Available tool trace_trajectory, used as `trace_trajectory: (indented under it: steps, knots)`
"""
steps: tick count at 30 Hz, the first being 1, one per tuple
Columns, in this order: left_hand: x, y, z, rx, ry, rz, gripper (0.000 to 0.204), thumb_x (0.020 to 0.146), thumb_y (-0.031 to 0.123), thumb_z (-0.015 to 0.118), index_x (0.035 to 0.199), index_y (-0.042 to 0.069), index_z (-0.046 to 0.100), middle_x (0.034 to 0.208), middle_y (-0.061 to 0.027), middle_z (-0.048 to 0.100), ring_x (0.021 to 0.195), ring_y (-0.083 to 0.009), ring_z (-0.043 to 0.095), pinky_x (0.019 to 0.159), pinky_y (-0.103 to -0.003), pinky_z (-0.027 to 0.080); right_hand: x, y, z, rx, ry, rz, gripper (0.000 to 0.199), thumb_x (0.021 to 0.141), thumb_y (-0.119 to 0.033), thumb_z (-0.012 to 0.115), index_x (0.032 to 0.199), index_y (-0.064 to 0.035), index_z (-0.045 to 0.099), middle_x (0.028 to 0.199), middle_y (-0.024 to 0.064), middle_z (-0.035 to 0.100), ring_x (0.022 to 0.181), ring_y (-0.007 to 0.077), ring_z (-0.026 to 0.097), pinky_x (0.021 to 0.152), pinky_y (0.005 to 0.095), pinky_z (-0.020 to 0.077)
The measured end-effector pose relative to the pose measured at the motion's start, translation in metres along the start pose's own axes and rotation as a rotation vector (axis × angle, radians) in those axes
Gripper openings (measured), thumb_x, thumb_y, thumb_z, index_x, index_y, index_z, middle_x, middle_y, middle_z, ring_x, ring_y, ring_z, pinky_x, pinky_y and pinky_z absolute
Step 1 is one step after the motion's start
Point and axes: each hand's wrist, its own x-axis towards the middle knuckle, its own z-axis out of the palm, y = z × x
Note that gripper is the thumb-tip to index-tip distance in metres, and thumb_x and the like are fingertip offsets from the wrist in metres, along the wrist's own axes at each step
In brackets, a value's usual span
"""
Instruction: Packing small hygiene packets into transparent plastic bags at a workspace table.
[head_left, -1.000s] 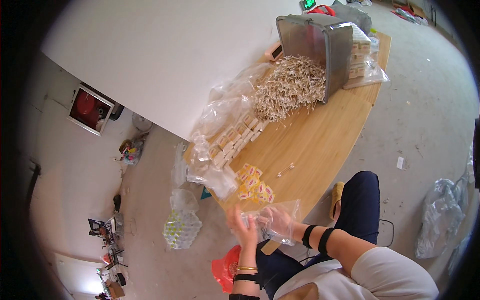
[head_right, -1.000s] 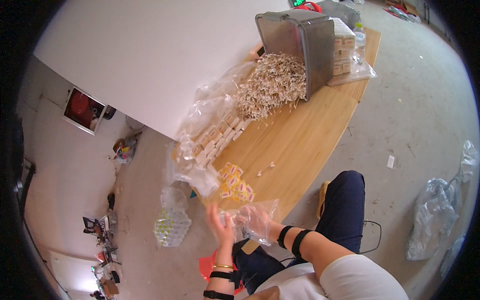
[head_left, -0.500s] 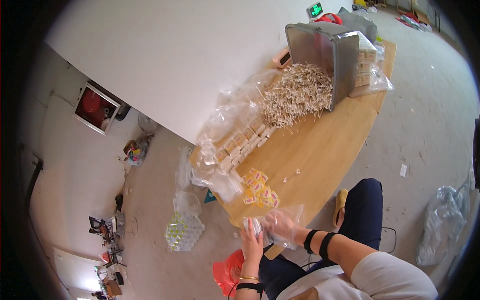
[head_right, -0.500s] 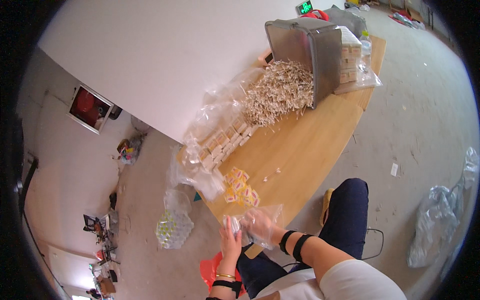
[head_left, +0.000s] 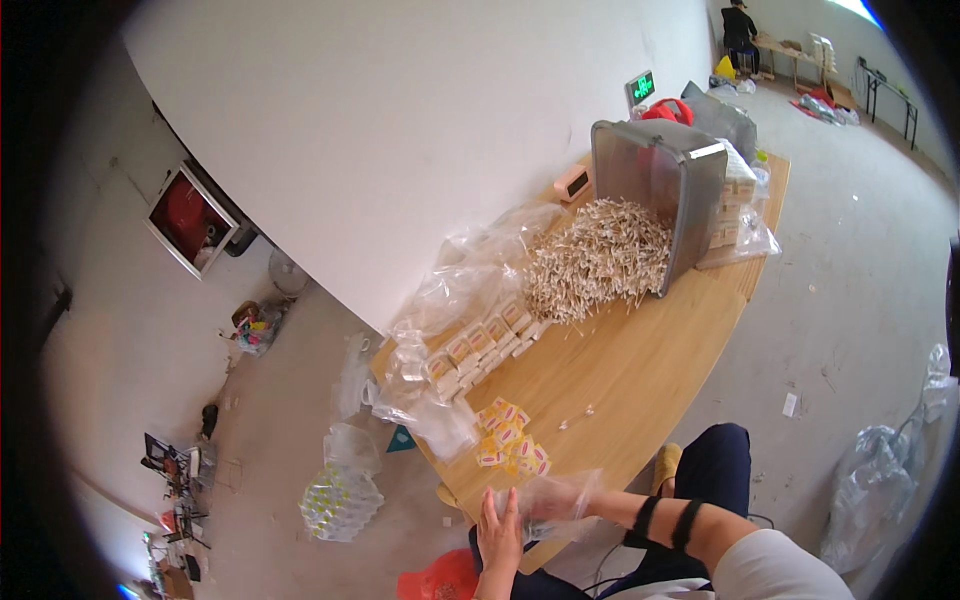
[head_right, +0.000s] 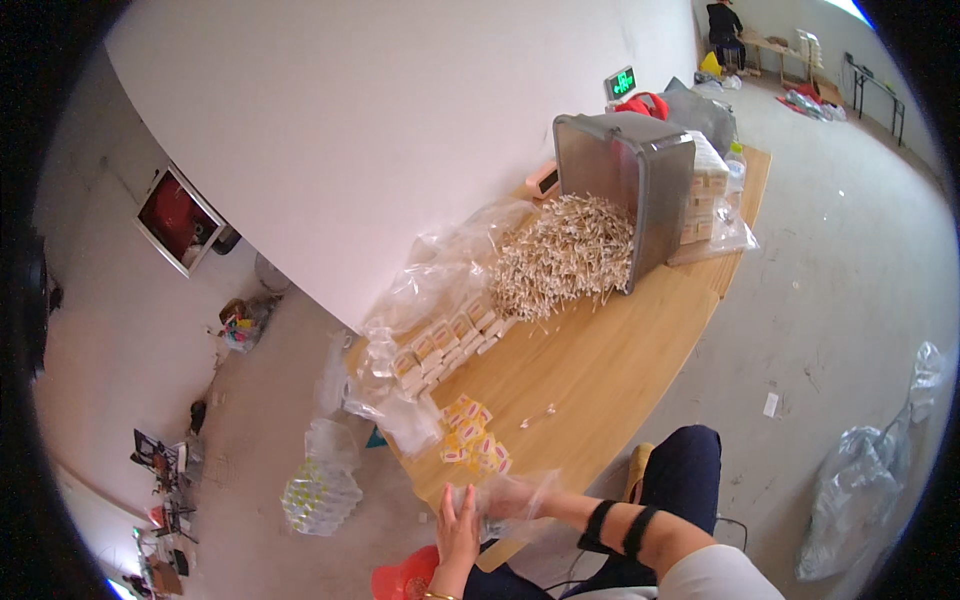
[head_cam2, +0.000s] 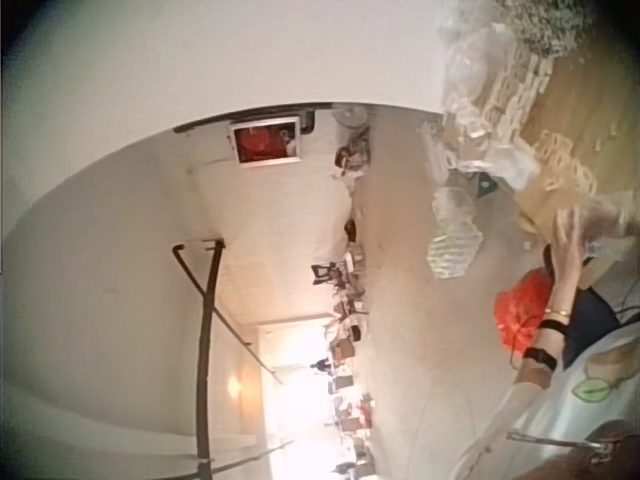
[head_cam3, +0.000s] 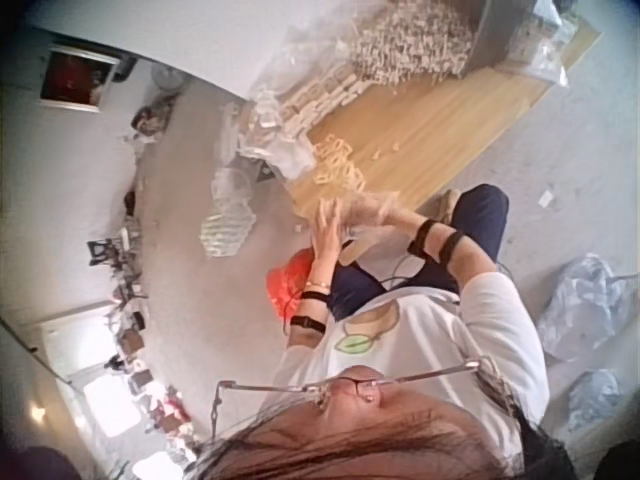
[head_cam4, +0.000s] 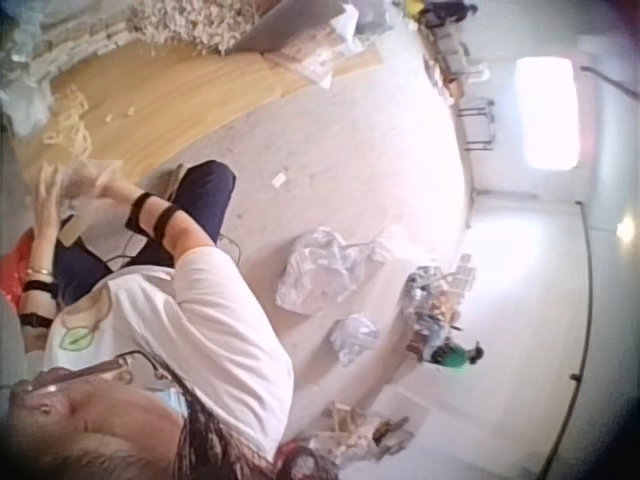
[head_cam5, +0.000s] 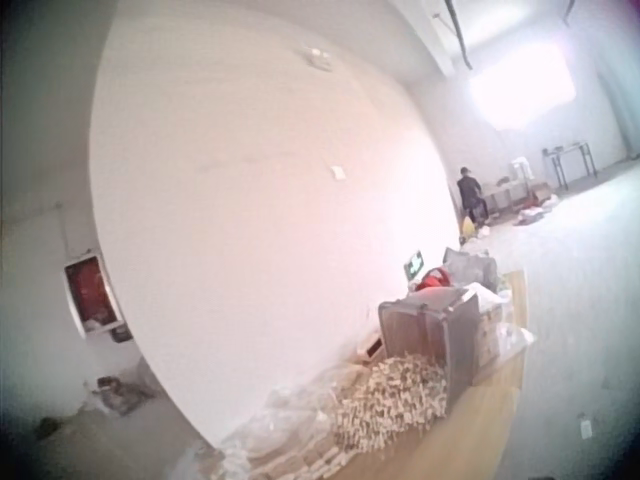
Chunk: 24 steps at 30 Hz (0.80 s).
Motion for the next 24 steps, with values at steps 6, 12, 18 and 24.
trace_trajectory:
  steps: [6, 12, 18, 24]
  knots:
    - [-0.004, -0.005, 0.002, -0.016, 0.052, -0.081, 0.064, 0.087, 0.021, 0.061, 0.146, 0.026, 0.035, 0.149, -0.0222, 0.027, 0.132, -0.0410, 0.037, 0.102, -0.048, 0.039, -0.041, 0.011, -0.168, 0.547, -0.369, 0.662, 0.028, 0.094, -0.031, 0.057, 0.103, -0.0073, 0.068, 0.094, 0.0016, 0.069, 0.084, 0.0124, 0.063, 0.075, 0.0270, 0.0493]
    - [-0.006, -0.002, -0.004, 0.009, 0.100, -0.085, 0.063, 0.086, 0.022, 0.062, 0.144, 0.024, 0.039, 0.145, -0.0214, 0.034, 0.130, -0.0414, 0.037, 0.101, -0.050, 0.038, 0.140, 0.007, -0.209, 0.211, 0.451, 0.615, 0.034, 0.085, -0.035, 0.065, 0.094, -0.0024, 0.065, 0.082, 0.0089, 0.067, 0.075, 0.0186, 0.065, 0.069, 0.0327, 0.0512]
    - [-0.007, 0.002, 0.008, 0.015, 0.190, -0.076, 0.057, 0.091, 0.022, 0.055, 0.145, 0.022, 0.038, 0.144, -0.0243, 0.036, 0.129, -0.0423, 0.040, 0.100, -0.051, 0.038, 0.254, 0.049, -0.180, -0.397, 0.420, 0.644, 0.047, 0.083, -0.039, 0.067, 0.109, -0.0004, 0.063, 0.099, 0.0148, 0.068, 0.096, 0.0309, 0.065, 0.082, 0.0410, 0.0513]
    - [-0.010, -0.003, 0.015, -0.016, 0.183, -0.119, 0.059, 0.091, 0.022, 0.055, 0.147, 0.020, 0.035, 0.147, -0.0228, 0.034, 0.133, -0.0425, 0.035, 0.103, -0.051, 0.036, 0.286, 0.040, -0.159, -0.689, 0.543, 0.846, 0.059, 0.077, -0.050, 0.069, 0.100, 0.0032, 0.065, 0.099, 0.0195, 0.068, 0.096, 0.0314, 0.065, 0.083, 0.0417, 0.0508]
